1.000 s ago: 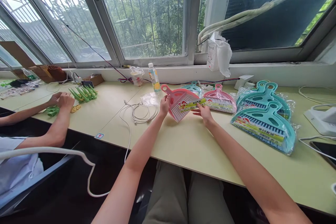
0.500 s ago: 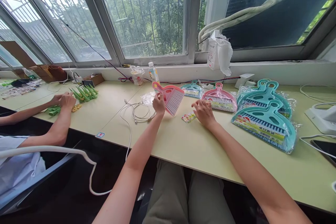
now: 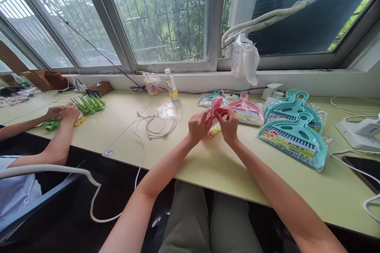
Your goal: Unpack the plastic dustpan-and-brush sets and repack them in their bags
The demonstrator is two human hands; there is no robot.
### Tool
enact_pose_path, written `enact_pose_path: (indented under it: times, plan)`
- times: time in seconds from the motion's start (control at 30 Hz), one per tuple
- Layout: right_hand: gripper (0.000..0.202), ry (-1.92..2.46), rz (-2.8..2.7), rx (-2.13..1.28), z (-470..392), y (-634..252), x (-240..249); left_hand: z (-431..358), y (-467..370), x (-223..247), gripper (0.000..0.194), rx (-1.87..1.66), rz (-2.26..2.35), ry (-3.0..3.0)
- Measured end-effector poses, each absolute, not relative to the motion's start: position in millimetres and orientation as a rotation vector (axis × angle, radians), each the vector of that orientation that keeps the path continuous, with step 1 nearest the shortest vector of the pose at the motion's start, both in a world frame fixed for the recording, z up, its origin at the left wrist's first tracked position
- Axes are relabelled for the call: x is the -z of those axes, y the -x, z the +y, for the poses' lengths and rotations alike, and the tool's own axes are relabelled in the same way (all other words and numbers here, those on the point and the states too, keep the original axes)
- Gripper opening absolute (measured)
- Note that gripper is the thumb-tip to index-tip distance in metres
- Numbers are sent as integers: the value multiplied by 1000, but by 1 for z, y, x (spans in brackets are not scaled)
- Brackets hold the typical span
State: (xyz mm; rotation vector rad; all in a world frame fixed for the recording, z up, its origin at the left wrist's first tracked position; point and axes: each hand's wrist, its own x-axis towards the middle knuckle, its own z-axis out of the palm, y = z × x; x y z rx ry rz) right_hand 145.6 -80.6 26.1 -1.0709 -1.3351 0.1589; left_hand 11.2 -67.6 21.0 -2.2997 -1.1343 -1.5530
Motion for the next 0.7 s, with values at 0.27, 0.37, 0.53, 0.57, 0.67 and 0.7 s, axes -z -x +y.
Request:
enact_pose_path:
  times: [0.27, 0.37, 0.53, 0.57, 0.67, 0.7]
  plan:
    - [23, 1111, -1266, -169, -82, -141, -21, -65, -4, -22, 37, 1545, -972, 2217]
    - [21, 1101, -1256, -165, -82, -140, -19, -65, -4, -20, 36, 1544, -909, 2272]
    - [14, 1043, -1284, -220, -81, -144, -22, -59, 1, -21, 40, 1501, -851, 2424]
    - [14, 1028, -1298, -242, -80, -146, -23, -58, 2, -22, 40, 1512, -871, 2443]
    - [14, 968, -1350, -297, -79, -152, -30, -56, 4, -25, 43, 1552, -904, 2479]
    - [14, 943, -1361, -316, -78, -153, -33, -56, 5, -25, 44, 1554, -900, 2482]
